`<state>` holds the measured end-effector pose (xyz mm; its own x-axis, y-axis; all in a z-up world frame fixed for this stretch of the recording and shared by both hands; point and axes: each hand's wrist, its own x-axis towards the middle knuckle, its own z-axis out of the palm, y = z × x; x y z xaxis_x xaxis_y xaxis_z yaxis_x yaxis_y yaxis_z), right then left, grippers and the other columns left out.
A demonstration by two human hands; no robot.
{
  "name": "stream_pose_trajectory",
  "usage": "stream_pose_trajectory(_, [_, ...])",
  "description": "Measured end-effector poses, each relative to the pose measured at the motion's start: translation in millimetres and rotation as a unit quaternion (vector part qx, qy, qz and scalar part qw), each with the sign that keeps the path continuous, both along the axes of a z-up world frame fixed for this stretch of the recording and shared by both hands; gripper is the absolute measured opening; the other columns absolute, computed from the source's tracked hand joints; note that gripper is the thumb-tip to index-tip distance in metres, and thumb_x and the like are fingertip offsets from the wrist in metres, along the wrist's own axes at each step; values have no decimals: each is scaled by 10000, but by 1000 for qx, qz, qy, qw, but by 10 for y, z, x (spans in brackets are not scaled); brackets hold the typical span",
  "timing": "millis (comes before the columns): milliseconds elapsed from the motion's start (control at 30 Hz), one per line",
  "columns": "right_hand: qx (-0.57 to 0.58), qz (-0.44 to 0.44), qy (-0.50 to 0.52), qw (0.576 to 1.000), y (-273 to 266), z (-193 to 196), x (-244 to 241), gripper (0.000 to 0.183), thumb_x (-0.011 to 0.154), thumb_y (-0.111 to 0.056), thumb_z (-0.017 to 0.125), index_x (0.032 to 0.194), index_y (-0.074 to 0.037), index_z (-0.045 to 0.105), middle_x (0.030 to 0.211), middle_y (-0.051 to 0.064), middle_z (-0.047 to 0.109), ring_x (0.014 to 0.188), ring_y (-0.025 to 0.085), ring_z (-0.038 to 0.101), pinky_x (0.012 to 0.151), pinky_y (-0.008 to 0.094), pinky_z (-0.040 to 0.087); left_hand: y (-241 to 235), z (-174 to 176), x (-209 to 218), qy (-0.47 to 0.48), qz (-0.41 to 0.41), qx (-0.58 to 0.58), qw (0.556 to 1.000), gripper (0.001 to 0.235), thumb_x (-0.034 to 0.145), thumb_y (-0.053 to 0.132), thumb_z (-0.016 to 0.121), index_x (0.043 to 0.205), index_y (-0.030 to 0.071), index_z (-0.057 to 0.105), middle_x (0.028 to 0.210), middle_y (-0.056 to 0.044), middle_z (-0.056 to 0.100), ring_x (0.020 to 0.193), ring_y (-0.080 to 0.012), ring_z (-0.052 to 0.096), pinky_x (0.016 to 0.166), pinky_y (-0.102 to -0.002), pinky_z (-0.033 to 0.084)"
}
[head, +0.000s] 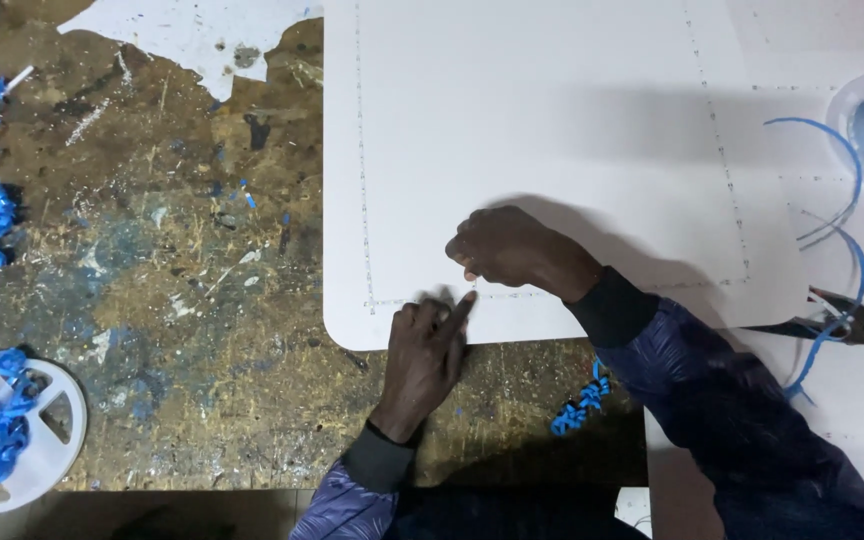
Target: Applying LED strips to a sign board by measuring them against a template, cutting them to length, and sticking them down.
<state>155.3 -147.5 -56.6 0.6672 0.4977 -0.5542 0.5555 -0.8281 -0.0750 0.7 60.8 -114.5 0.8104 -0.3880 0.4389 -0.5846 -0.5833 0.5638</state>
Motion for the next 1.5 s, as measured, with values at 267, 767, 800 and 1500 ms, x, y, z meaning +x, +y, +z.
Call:
stream_pose_trajectory(267, [-11, -43, 29, 999, 127, 340, -93, 195, 1114, -321, 718, 1183, -163, 808, 999, 44, 755, 946, 264, 753, 850, 491, 590, -47, 13, 20, 14, -10, 0, 1000, 487, 1109, 242, 551, 1556, 227, 744, 1010, -68, 588, 886, -338, 591, 808, -475, 441])
stream_pose_trajectory(767, [-6, -42, -21, 999, 128, 421, -118, 240, 1085, -346, 740, 1094, -127, 838, 875, 83, 782, 857, 296, 785, 845, 524, 620, -89, 49, 29, -3, 1, -7, 1000, 436, 1060, 220, 608, 1438, 204, 825, 940, -73, 614, 876, -334, 613, 774, -472, 450])
stream_pose_trajectory(800, [-5, -43, -23, 999, 147, 461, -92, 240, 1085, -346, 740, 1094, -127, 838, 875, 83, 782, 857, 296, 785, 845, 524, 620, -96, 87, 42, -5, -1, -7, 1000, 436, 1060, 220, 608, 1438, 204, 825, 940, -73, 614, 876, -334, 613, 774, -472, 450])
stream_pose_trajectory(1500, [146, -212, 38, 966, -195, 1619, -269, 307, 1071, -68, 695, 1347, 12, 802, 1213, 265, 844, 1065, 495, 824, 895, 592, 598, -195, 151, 76, -44, 17, 3, 999, 311, 1014, 166, 659, 1248, 125, 859, 884, -98, 730, 866, -309, 653, 795, -464, 515])
